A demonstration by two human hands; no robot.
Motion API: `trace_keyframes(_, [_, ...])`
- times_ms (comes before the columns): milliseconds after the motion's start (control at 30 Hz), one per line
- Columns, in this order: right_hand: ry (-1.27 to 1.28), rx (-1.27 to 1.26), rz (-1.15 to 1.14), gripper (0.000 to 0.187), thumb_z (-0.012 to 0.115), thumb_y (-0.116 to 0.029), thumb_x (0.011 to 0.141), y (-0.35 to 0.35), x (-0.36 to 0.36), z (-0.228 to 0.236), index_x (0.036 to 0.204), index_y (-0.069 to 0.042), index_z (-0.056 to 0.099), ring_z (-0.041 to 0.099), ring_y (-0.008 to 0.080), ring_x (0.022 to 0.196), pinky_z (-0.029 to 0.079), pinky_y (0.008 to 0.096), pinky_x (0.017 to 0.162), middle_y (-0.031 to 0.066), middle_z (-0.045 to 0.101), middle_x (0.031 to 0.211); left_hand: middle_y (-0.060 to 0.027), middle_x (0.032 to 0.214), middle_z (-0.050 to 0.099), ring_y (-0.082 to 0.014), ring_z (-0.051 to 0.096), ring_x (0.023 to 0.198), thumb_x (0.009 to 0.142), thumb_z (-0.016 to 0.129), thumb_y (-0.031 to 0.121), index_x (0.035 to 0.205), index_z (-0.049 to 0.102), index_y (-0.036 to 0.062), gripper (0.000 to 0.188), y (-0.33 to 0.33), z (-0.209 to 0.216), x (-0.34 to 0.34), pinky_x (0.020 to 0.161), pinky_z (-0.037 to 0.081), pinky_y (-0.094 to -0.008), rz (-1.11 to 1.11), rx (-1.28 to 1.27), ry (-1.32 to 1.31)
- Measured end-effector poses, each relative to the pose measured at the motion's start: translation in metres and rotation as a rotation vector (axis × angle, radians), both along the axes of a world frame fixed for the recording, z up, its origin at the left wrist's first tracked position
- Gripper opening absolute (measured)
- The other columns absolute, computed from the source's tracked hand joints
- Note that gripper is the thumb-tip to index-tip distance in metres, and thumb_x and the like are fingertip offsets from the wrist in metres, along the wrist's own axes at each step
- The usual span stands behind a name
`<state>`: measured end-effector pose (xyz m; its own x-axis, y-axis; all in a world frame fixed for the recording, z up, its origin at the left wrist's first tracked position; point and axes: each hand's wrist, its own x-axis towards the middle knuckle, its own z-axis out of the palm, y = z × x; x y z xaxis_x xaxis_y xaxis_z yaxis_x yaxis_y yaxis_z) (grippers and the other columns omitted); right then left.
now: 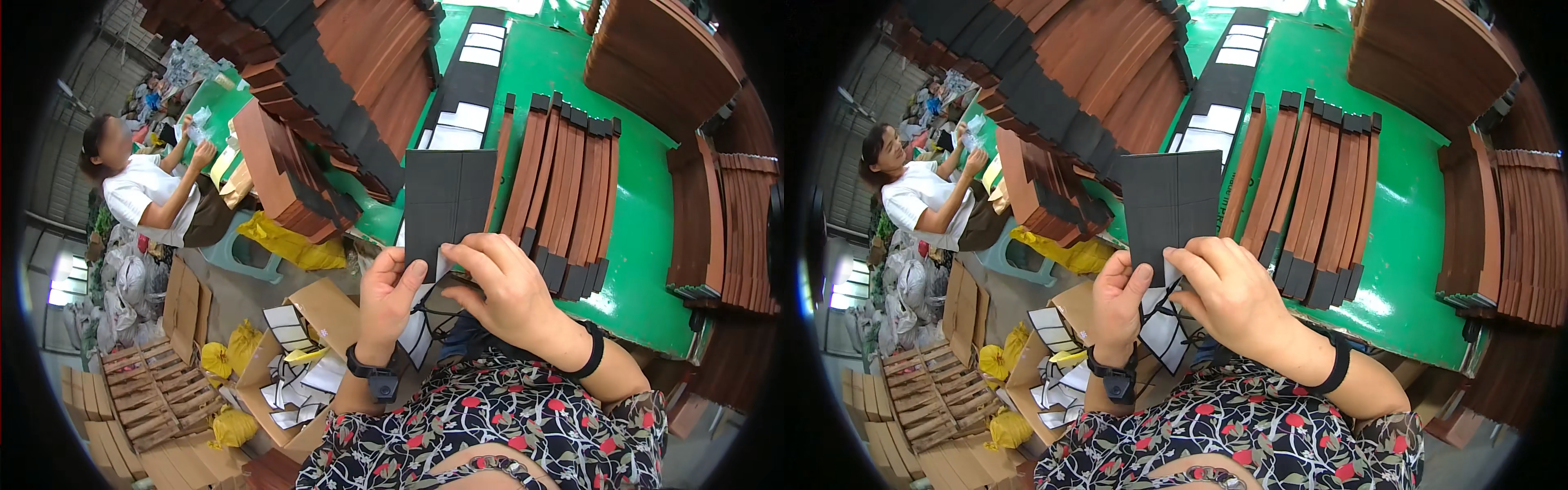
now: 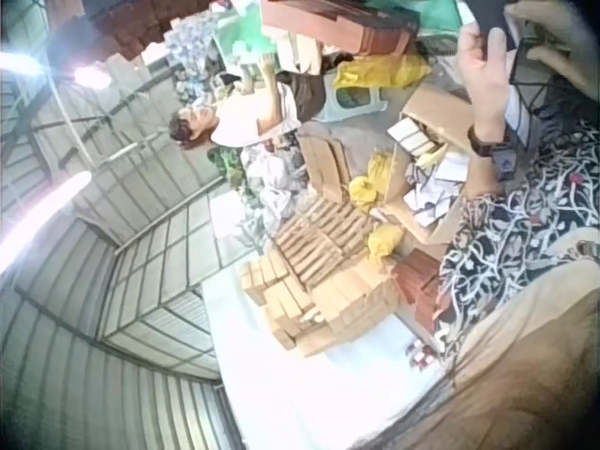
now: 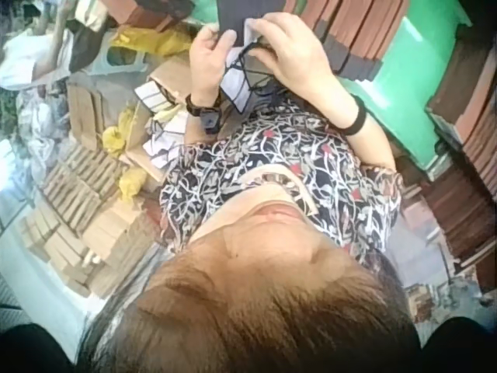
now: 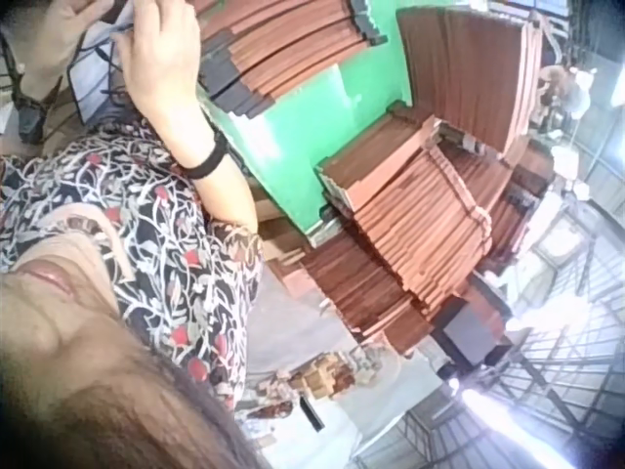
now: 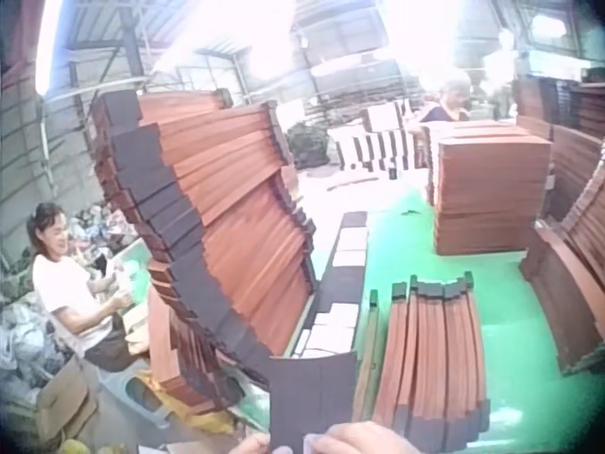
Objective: Assembling wooden slats by attaching black end caps and white adhesive strips on a green work surface.
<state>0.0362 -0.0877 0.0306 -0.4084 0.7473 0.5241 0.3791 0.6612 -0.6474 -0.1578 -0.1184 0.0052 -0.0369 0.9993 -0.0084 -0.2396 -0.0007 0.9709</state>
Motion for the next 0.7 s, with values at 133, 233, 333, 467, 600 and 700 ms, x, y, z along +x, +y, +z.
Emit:
trace_keyframes(133, [-0.048, 0.043, -0.021, 0.064, 0.085, -0.011, 0.067, -0.001, -0.005, 0.002, 0.125, 0.0, 0.06, 0.061, 0.0334, 0.098, 0.052, 0.0417, 0.083, 0.0146, 0.059, 0.11, -0.0074, 0.106, 0.07, -0.0093, 0.064, 0.095, 0.102, 0.064, 0.013, 0.118, 0.061, -0.0031, 0.023, -0.001, -0.011, 0.005, 0.085, 0.051, -0.0248, 0.021, 0.01, -0.041])
trace_keyframes(233, [-0.062, 0.075, -0.047, 0.066, 0.085, -0.01, 0.066, -0.001, -0.01, 0.0, 0.126, 0.002, 0.059, 0.061, 0.0338, 0.098, 0.052, 0.0415, 0.083, 0.0153, 0.059, 0.11, -0.0072, 0.105, 0.07, -0.0093, 0.063, 0.092, 0.101, 0.064, 0.009, 0.129, 0.055, -0.0036, 0.032, 0.0, -0.007, 0.011, 0.083, 0.05, -0.0243, -0.004, -0.007, -0.136])
trace_keyframes(333, [-0.062, 0.027, -0.036, 0.068, 0.085, -0.01, 0.065, 0.0, -0.007, -0.002, 0.126, 0.003, 0.059, 0.062, 0.0338, 0.097, 0.052, 0.0413, 0.083, 0.0158, 0.059, 0.109, -0.0081, 0.103, 0.069, -0.0097, 0.063, 0.091, 0.1, 0.061, 0.003, 0.147, 0.041, -0.0031, 0.052, 0.0, 0.0, 0.018, 0.082, 0.05, -0.0244, 0.057, 0.02, 0.044])
trace_keyframes(467, [-0.081, 0.044, -0.049, 0.069, 0.085, -0.009, 0.065, 0.001, -0.006, -0.003, 0.126, 0.004, 0.058, 0.062, 0.0337, 0.097, 0.053, 0.0414, 0.082, 0.016, 0.059, 0.11, -0.0089, 0.1, 0.068, -0.0105, 0.063, 0.09, 0.097, 0.058, -0.004, 0.157, 0.025, -0.0014, 0.069, -0.002, -0.002, 0.019, 0.078, 0.05, -0.0241, 0.056, 0.173, 0.137])
trace_keyframes(600, [-0.099, 0.067, -0.018, 0.067, 0.083, -0.012, 0.067, -0.001, -0.008, -0.004, 0.127, 0.004, 0.058, 0.062, 0.0334, 0.096, 0.053, 0.0421, 0.082, 0.0166, 0.059, 0.11, -0.0062, 0.095, 0.065, -0.0092, 0.061, 0.084, 0.095, 0.057, -0.006, 0.157, 0.028, -0.0011, 0.069, -0.007, 0.0, 0.009, 0.074, 0.049, -0.0233, 0.025, 0.213, 0.286])
trace_keyframes(700, [-0.137, 0.141, 0.016, 0.066, 0.081, -0.015, 0.07, -0.003, -0.008, -0.006, 0.129, 0.004, 0.058, 0.062, 0.0338, 0.096, 0.053, 0.0427, 0.082, 0.0177, 0.059, 0.112, -0.0015, 0.091, 0.06, -0.0056, 0.053, 0.079, 0.096, 0.056, -0.007, 0.158, 0.025, 0.0014, 0.07, -0.006, 0.007, 0.019, 0.072, 0.043, -0.0192, 0.076, 0.125, 0.251])
